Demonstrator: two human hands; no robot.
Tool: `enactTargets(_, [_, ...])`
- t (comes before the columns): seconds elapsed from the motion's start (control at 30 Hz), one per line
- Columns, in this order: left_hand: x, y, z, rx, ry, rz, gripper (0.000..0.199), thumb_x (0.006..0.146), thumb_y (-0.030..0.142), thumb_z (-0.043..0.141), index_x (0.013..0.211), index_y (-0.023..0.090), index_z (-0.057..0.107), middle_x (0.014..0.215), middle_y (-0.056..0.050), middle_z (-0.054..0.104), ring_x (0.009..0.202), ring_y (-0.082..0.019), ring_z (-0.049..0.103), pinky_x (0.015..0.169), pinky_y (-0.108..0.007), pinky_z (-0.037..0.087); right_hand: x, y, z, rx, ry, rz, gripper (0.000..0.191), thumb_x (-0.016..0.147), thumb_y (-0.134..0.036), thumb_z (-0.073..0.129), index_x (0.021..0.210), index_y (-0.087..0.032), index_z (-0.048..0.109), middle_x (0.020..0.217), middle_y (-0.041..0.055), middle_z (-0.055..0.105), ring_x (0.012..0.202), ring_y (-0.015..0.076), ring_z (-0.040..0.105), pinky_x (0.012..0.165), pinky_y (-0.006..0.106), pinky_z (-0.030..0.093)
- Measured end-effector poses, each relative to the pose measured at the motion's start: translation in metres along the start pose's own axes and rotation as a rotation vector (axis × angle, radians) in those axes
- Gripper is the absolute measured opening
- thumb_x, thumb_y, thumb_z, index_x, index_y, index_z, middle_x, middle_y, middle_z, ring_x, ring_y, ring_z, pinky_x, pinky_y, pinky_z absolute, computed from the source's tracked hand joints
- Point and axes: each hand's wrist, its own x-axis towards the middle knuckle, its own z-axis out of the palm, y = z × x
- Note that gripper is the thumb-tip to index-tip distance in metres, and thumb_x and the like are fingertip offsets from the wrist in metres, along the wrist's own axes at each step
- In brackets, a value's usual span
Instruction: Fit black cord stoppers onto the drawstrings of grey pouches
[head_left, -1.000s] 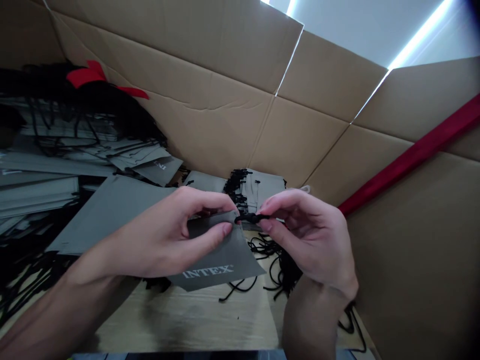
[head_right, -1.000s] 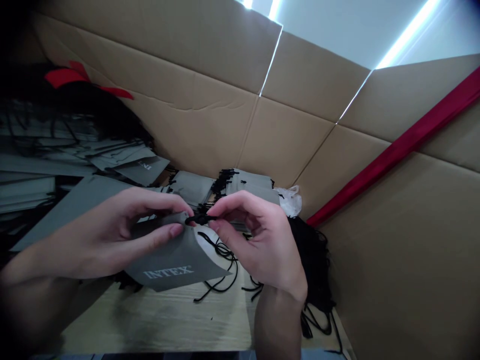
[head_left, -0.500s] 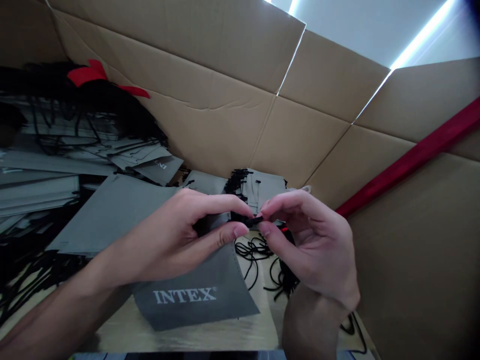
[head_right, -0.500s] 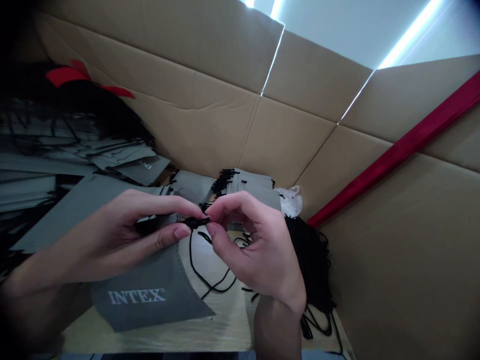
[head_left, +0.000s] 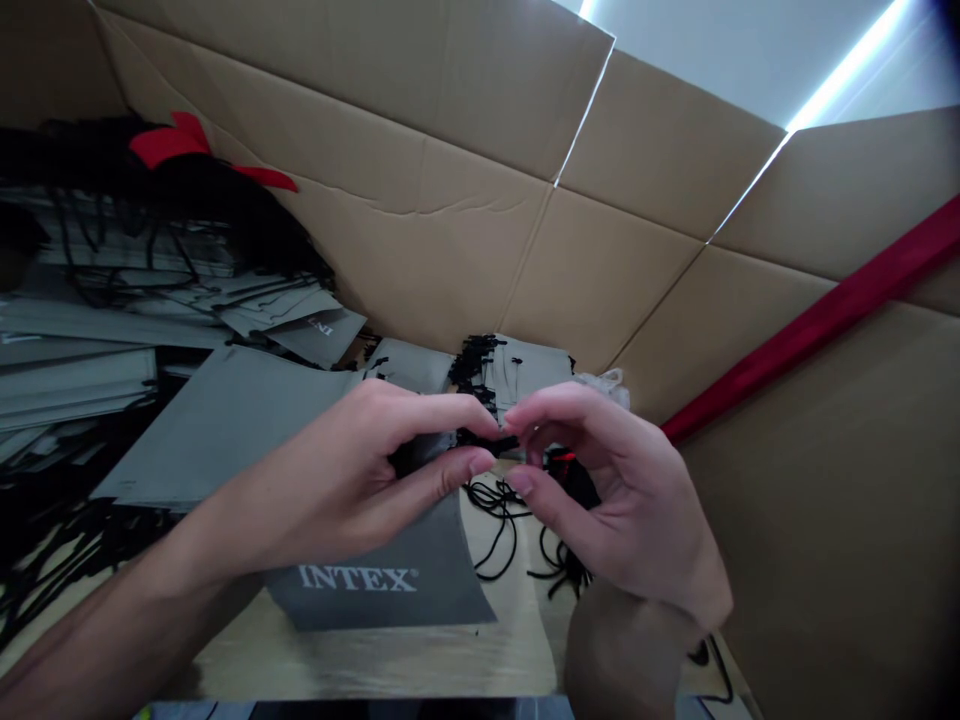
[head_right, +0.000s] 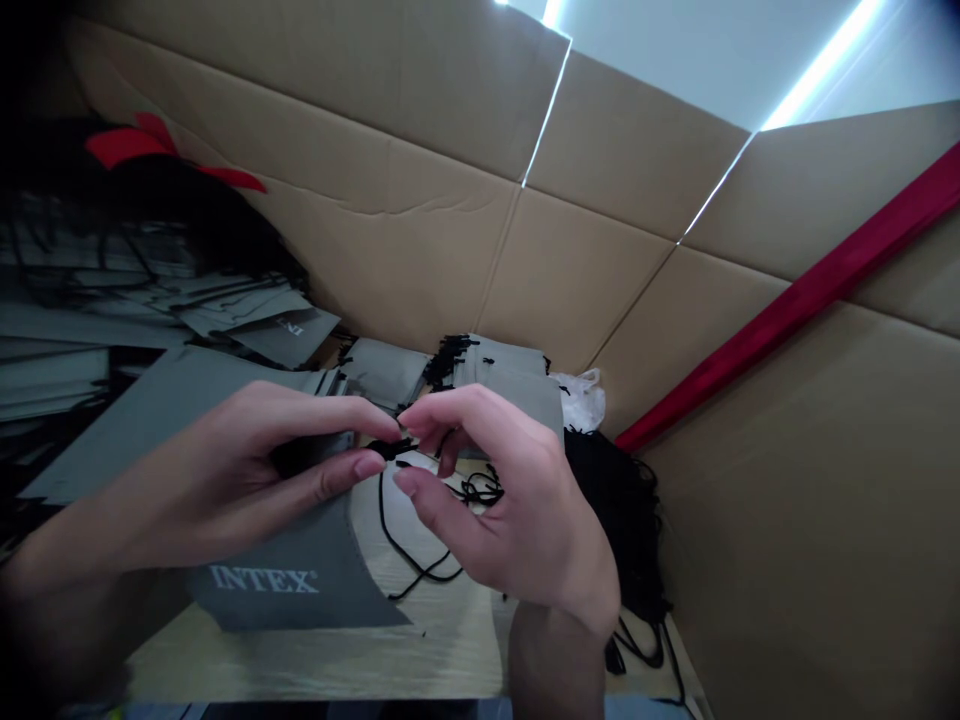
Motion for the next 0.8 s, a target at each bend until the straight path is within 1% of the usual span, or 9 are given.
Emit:
enactTargets(0.13, [-0.0003, -0.0025, 0.0001, 0.008, 0.011, -0.008, 0.018, 0.114, 0.036, 0.069, 0.116, 0.023, 0.081, 0.067, 0.009, 0.062, 0.054, -0.006, 0.046, 0.051, -0.020, 0.036, 0.0034, 0.0027, -0.0002, -0.033, 0.010, 0.014, 0.010, 0.107, -0.017, 0.081, 0.112, -0.025, 0.078, 0.101, -0.0011, 0.079, 0.088, 0.0137, 0.073, 0.079, 0.028, 0.060])
enactTargets(0.2, [-0.0009, -0.0034, -0.0011, 0.024, 0.017, -0.003, 0.021, 0.115, 0.038, 0.067, 0.114, 0.022, 0.081, 0.070, 0.007, 0.066, 0.056, -0.007, 0.051, 0.051, -0.020, 0.037, 0.0036, 0.0036, 0.0003, -0.057, 0.031, 0.028, 0.010, 0.108, -0.016, 0.078, 0.106, -0.025, 0.077, 0.099, -0.0009, 0.079, 0.088, 0.0145, 0.072, 0.078, 0.029, 0.059])
enactTargets(0.27, [-0.0016, -0.0044, -0.0032, 0.031, 0.012, -0.004, 0.025, 0.116, 0.039, 0.064, 0.116, 0.021, 0.081, 0.077, 0.004, 0.074, 0.060, -0.008, 0.058, 0.052, -0.021, 0.039, 0.0027, 0.0044, 0.0004, -0.055, 0.048, 0.041, 0.011, 0.109, -0.015, 0.076, 0.105, -0.025, 0.076, 0.101, 0.0001, 0.078, 0.089, 0.0157, 0.072, 0.078, 0.030, 0.058])
enactTargets(0.33, [-0.0020, -0.0057, -0.0055, 0.021, -0.001, -0.031, 0.027, 0.116, 0.039, 0.062, 0.122, 0.021, 0.081, 0.086, 0.000, 0.080, 0.065, -0.011, 0.064, 0.051, -0.022, 0.040, 0.0012, 0.0053, 0.0001, -0.038, 0.060, 0.043, 0.011, 0.110, -0.015, 0.075, 0.106, -0.026, 0.076, 0.102, 0.0004, 0.077, 0.090, 0.0161, 0.071, 0.076, 0.031, 0.057])
enactTargets(0.4, [-0.0016, -0.0074, -0.0069, 0.006, -0.012, -0.072, 0.028, 0.114, 0.041, 0.065, 0.123, 0.020, 0.080, 0.091, -0.002, 0.081, 0.070, -0.013, 0.068, 0.051, -0.023, 0.040, 0.0000, 0.0063, -0.0003, -0.023, 0.070, 0.043, 0.012, 0.110, -0.014, 0.075, 0.106, -0.026, 0.075, 0.101, -0.0002, 0.076, 0.089, 0.0156, 0.070, 0.075, 0.030, 0.056])
enactTargets(0.5, [0.0005, -0.0095, -0.0071, -0.004, -0.015, -0.112, 0.028, 0.112, 0.042, 0.067, 0.109, 0.018, 0.081, 0.084, -0.001, 0.078, 0.069, -0.013, 0.066, 0.053, -0.024, 0.040, -0.0004, 0.0077, -0.0004, -0.016, 0.083, 0.058, 0.014, 0.111, -0.014, 0.074, 0.107, -0.027, 0.075, 0.102, -0.0013, 0.076, 0.090, 0.0147, 0.070, 0.075, 0.029, 0.056])
enactTargets(0.6, [0.0027, -0.0096, -0.0071, -0.010, -0.022, -0.108, 0.034, 0.114, 0.038, 0.062, 0.094, 0.017, 0.079, 0.073, 0.002, 0.071, 0.063, -0.010, 0.059, 0.054, -0.025, 0.037, 0.0001, 0.0085, 0.0002, -0.006, 0.083, 0.067, 0.015, 0.109, -0.013, 0.077, 0.114, -0.028, 0.077, 0.106, -0.0017, 0.078, 0.092, 0.0135, 0.073, 0.079, 0.027, 0.059])
enactTargets(0.67, [0.0027, -0.0089, -0.0076, -0.005, -0.009, -0.081, 0.035, 0.114, 0.035, 0.061, 0.090, 0.017, 0.079, 0.071, 0.003, 0.069, 0.062, -0.010, 0.055, 0.055, -0.026, 0.037, 0.0004, 0.0085, 0.0001, -0.007, 0.082, 0.060, 0.016, 0.108, -0.013, 0.078, 0.114, -0.028, 0.078, 0.106, -0.0015, 0.080, 0.093, 0.0134, 0.074, 0.081, 0.026, 0.061])
enactTargets(0.8, [-0.0005, -0.0073, -0.0078, -0.006, 0.014, -0.035, 0.031, 0.113, 0.031, 0.063, 0.092, 0.018, 0.081, 0.071, 0.003, 0.068, 0.062, -0.009, 0.055, 0.056, -0.027, 0.037, 0.0008, 0.0085, -0.0014, -0.004, 0.095, 0.049, 0.015, 0.106, -0.012, 0.078, 0.107, -0.027, 0.080, 0.100, -0.0004, 0.079, 0.091, 0.0150, 0.074, 0.077, 0.028, 0.060])
